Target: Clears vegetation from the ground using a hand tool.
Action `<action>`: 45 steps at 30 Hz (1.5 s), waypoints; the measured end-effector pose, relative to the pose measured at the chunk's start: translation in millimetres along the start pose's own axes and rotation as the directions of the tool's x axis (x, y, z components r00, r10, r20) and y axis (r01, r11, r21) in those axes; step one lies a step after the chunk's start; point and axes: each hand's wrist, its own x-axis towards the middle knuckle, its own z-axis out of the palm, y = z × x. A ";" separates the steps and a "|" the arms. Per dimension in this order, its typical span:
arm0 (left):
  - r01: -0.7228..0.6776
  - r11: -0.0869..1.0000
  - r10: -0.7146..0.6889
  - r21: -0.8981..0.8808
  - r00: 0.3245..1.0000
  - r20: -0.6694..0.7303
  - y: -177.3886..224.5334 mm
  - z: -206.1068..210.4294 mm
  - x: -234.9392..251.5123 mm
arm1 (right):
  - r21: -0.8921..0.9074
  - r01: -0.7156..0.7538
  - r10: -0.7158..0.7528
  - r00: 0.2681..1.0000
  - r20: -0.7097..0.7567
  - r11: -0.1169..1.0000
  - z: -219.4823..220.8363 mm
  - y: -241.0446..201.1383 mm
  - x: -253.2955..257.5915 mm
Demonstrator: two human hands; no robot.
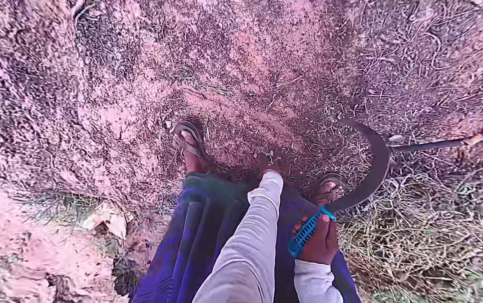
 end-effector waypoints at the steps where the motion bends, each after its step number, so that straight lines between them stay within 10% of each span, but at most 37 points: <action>1: -0.061 0.995 0.057 -0.079 0.997 -0.045 8.1 -21.2 0.6 | 0.002 -0.025 0.025 1.000 0.002 1.000 9.6 -4.1 -1.2; 5: -0.233 0.890 0.097 -0.392 0.937 -0.335 37.4 -121.4 32.0 | -0.008 0.007 -0.007 0.999 0.037 1.000 27.3 -7.0 -5.9; 10: -0.227 0.940 0.081 -0.253 0.873 -0.482 105.2 -230.9 105.0 | -0.055 0.168 -0.160 0.979 0.124 0.984 29.4 12.5 -7.8; 18: -0.076 0.992 0.027 -0.104 0.911 -0.411 118.2 -258.8 152.6 | -0.168 0.148 -0.128 0.984 0.124 0.975 45.4 18.1 -10.9; 21: -0.399 0.763 0.115 -0.509 0.858 -0.500 87.3 -278.2 155.1 | -0.158 0.163 -0.146 0.983 0.110 0.974 60.7 13.1 -10.5; 26: -0.697 0.320 0.140 -0.642 0.705 -0.695 106.2 -348.6 130.9 | -0.196 0.165 -0.142 0.982 0.125 0.967 72.0 16.3 -12.1; 29: -0.671 0.629 0.282 -0.392 0.667 -0.690 128.3 -380.6 137.6 | -0.205 0.150 -0.128 0.985 0.119 0.967 80.6 19.8 -14.9; 33: -0.315 0.949 0.290 0.001 0.875 -0.388 160.5 -373.9 147.5 | -0.194 0.136 -0.112 0.985 0.129 0.972 90.2 20.0 -18.6; 41: -0.041 0.922 0.205 0.386 0.895 -0.397 180.6 -348.0 158.0 | -0.211 0.199 -0.176 0.977 0.120 0.957 85.4 21.4 -12.7; 45: -0.432 0.889 0.286 -0.154 0.785 -0.550 146.9 -357.2 159.5 | -0.194 0.162 -0.145 0.985 0.099 0.967 76.9 21.7 -10.8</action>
